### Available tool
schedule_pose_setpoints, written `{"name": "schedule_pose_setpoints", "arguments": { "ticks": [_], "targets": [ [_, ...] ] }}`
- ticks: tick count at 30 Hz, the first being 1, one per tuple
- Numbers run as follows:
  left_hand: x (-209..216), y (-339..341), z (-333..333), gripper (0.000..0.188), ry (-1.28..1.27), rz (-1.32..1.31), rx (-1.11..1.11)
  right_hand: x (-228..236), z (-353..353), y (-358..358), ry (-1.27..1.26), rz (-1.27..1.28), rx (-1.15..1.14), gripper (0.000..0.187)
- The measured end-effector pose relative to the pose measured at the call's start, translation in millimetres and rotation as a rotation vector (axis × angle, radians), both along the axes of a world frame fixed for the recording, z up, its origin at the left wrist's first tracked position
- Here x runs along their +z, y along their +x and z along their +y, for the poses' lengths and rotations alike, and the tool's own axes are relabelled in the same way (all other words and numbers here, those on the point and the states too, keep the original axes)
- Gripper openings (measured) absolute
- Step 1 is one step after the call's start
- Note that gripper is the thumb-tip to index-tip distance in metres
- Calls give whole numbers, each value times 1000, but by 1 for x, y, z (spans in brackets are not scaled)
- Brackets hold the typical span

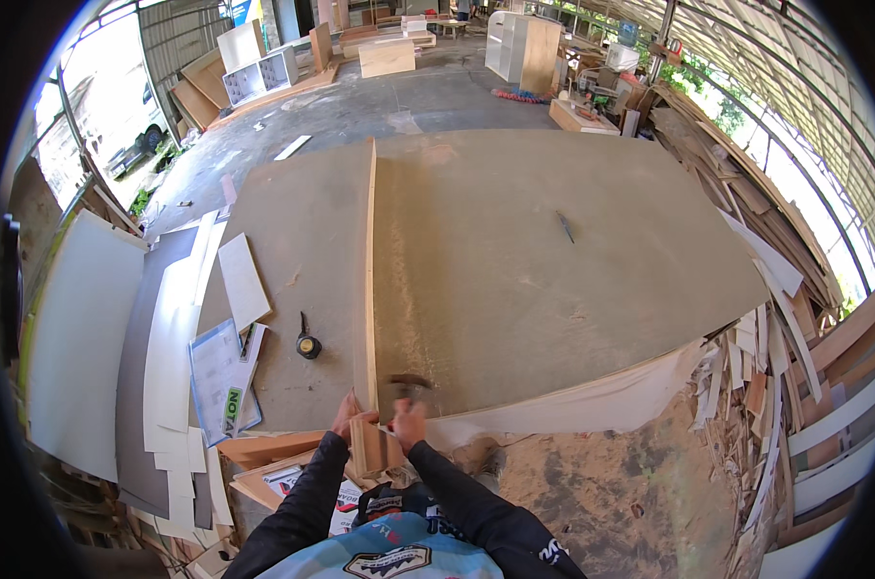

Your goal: The person positions a wooden strip on a wood panel, hammers a nail into it to secure it, and then uses a tape measure to take measurements on the panel surface.

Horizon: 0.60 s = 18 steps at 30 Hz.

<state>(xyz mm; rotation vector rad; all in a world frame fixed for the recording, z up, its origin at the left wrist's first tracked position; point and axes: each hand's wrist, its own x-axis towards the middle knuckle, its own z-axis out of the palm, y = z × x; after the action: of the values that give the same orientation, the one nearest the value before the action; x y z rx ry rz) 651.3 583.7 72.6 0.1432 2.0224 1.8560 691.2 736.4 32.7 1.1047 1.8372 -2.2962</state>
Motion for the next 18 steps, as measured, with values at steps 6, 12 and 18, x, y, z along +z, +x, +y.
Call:
{"name": "schedule_pose_setpoints", "arguments": {
  "ticks": [6,12,18],
  "targets": [
    [-3,-5,-32,57,-71,-17,-24,-14,9,-12,-167,-3,297,37],
    [49,7,-16,63,-309,-24,-51,-42,9,-14,-118,38,198,35],
    [29,56,-57,78,-350,-2,-51,17,-14,-18,-263,-16,-6,32]
  ]
}}
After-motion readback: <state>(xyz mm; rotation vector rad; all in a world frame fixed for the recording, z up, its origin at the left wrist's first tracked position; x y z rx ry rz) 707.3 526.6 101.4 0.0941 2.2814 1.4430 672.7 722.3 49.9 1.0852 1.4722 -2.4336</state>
